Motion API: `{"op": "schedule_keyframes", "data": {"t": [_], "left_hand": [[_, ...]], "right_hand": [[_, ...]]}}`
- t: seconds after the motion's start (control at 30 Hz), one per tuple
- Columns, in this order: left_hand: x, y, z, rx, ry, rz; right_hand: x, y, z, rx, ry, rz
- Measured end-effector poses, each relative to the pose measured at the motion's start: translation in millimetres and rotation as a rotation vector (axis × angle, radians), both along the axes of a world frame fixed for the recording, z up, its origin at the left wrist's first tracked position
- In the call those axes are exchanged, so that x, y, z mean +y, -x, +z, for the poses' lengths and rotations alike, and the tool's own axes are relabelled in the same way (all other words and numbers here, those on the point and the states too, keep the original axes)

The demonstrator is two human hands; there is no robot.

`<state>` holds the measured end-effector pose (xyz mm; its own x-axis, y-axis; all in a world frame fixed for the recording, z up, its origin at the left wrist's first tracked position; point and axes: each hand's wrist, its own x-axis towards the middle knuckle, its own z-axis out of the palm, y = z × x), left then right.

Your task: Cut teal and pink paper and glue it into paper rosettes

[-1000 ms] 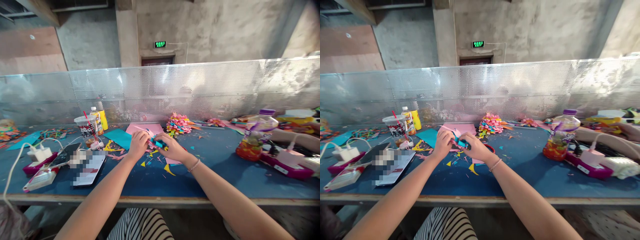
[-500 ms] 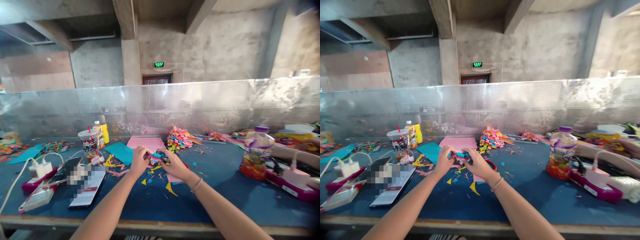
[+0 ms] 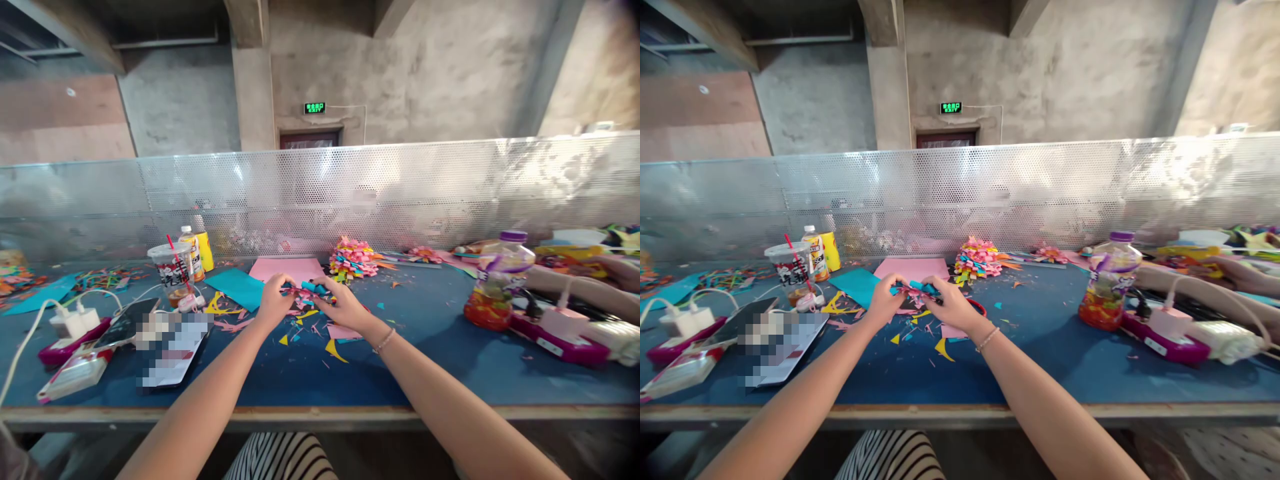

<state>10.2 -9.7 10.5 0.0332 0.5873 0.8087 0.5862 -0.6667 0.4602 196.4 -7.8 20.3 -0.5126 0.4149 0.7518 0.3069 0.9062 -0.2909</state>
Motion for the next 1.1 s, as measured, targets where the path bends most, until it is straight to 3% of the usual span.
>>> {"op": "schedule_keyframes", "data": {"t": [0.17,0.43,0.7,0.87,1.0,1.1], "left_hand": [[-0.7,0.8,2.4,0.015,0.044,0.0],[0.9,1.3,1.0,0.04,0.015,-0.005],[-4.9,0.1,6.4,-0.079,0.055,-0.014],[-1.7,2.5,7.7,-0.312,0.139,-0.075],[9.1,6.9,3.2,-0.58,0.223,-0.243],[14.3,7.5,-1.0,-0.675,0.324,-0.324]], "right_hand": [[-0.4,-1.9,3.9,0.036,0.079,0.041],[9.0,0.7,2.4,0.122,0.077,-0.017],[3.9,-1.5,4.1,0.127,0.188,0.085],[12.8,-3.1,2.4,0.347,0.351,0.207],[25.6,0.4,-5.5,0.413,0.57,0.185],[28.7,5.9,-11.3,0.429,0.703,0.153]]}}
